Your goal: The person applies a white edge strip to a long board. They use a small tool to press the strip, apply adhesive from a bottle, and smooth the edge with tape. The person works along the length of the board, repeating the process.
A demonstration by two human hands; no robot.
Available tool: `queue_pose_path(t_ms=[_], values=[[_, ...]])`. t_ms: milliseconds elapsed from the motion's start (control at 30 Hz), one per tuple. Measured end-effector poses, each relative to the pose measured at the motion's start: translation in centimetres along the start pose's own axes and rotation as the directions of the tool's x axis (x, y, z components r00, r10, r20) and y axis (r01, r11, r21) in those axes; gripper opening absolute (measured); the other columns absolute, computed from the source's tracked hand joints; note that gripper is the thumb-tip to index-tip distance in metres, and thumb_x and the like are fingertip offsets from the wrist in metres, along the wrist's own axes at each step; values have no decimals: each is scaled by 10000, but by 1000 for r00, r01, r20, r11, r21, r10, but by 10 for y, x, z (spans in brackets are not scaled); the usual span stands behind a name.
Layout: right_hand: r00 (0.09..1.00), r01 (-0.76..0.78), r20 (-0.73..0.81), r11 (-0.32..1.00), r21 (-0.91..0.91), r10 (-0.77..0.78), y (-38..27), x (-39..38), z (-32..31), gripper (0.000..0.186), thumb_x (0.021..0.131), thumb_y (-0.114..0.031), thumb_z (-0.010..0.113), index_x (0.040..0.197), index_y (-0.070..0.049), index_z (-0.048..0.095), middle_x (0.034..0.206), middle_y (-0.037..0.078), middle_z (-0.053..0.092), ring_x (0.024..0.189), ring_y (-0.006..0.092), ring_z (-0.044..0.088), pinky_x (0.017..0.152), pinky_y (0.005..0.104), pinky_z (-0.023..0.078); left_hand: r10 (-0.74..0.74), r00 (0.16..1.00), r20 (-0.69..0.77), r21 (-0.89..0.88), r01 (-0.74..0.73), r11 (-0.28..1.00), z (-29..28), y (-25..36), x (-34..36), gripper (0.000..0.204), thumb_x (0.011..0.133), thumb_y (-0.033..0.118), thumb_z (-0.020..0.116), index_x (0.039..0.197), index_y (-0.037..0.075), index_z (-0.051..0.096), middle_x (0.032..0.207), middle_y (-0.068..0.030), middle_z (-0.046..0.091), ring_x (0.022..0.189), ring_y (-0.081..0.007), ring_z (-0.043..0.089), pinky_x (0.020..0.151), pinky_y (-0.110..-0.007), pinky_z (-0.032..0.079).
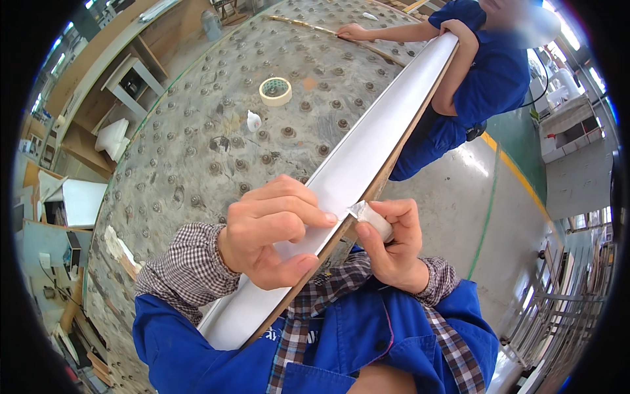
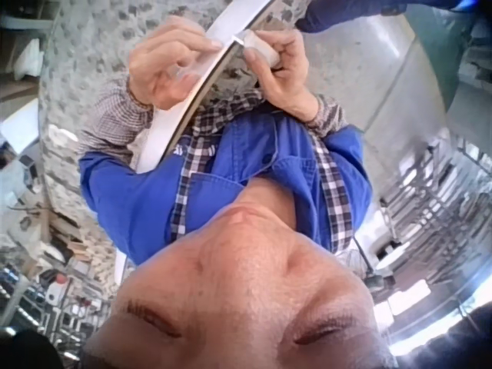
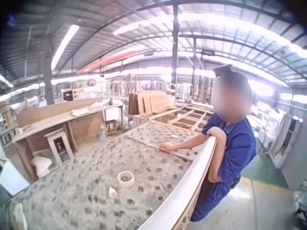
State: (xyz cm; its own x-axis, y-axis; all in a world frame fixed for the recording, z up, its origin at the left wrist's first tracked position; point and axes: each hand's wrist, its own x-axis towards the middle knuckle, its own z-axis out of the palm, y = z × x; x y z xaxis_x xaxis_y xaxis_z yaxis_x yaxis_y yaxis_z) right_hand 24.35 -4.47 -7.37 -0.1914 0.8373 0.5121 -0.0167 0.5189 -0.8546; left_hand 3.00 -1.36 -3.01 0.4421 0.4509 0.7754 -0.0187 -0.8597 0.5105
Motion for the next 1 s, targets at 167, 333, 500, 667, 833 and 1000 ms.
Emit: queue_pose_path(t_ms=[167,333,500,667,833,1000], values=[[999,-8,-46,987,160,16,5,-3,16,307,877,40,590,1115,21,398,964,129,630,805,79,585,642,195,451,-59,998,-9,-28,59,998,-3,0,-1,191,658,57,622,603,58,439,874,-193,681,696,-255,595,612,-326,474],[996,-60,-55,966,251,76,4,-4,22,283,893,24,573,1110,18,391,997,126,626,849,76,575,683,205,457,-66,998,1,-43,66,997,-5,-2,0,161,688,41,594,613,54,452,883,-198,685,698,-251,594,610,-328,478],[981,-133,-87,932,338,171,-2,1,11,264,911,-17,566,1112,3,396,1017,100,614,871,72,560,721,214,456,-127,992,12,15,127,992,-4,1,3,208,721,79,654,634,54,467,847,-161,674,687,-209,587,596,-302,468],[984,4,-168,952,306,50,7,17,-22,266,899,-12,579,1108,0,414,962,76,602,776,45,527,644,179,419,-769,638,44,179,752,635,4,22,38,256,720,135,739,732,61,494,752,-60,566,609,-129,543,524,-258,426],[994,97,-69,982,163,-86,13,32,-31,297,872,6,608,1104,19,423,939,83,607,748,46,529,628,175,406,-648,737,192,545,469,695,6,37,61,232,747,160,682,826,43,499,796,-98,514,610,-237,559,522,-345,457],[975,198,62,965,171,-211,19,57,-32,311,857,18,621,1101,26,428,921,88,607,740,54,540,625,184,420,-682,721,122,677,442,589,19,58,64,190,781,102,652,873,39,497,822,-93,499,680,-265,571,574,-363,466]])
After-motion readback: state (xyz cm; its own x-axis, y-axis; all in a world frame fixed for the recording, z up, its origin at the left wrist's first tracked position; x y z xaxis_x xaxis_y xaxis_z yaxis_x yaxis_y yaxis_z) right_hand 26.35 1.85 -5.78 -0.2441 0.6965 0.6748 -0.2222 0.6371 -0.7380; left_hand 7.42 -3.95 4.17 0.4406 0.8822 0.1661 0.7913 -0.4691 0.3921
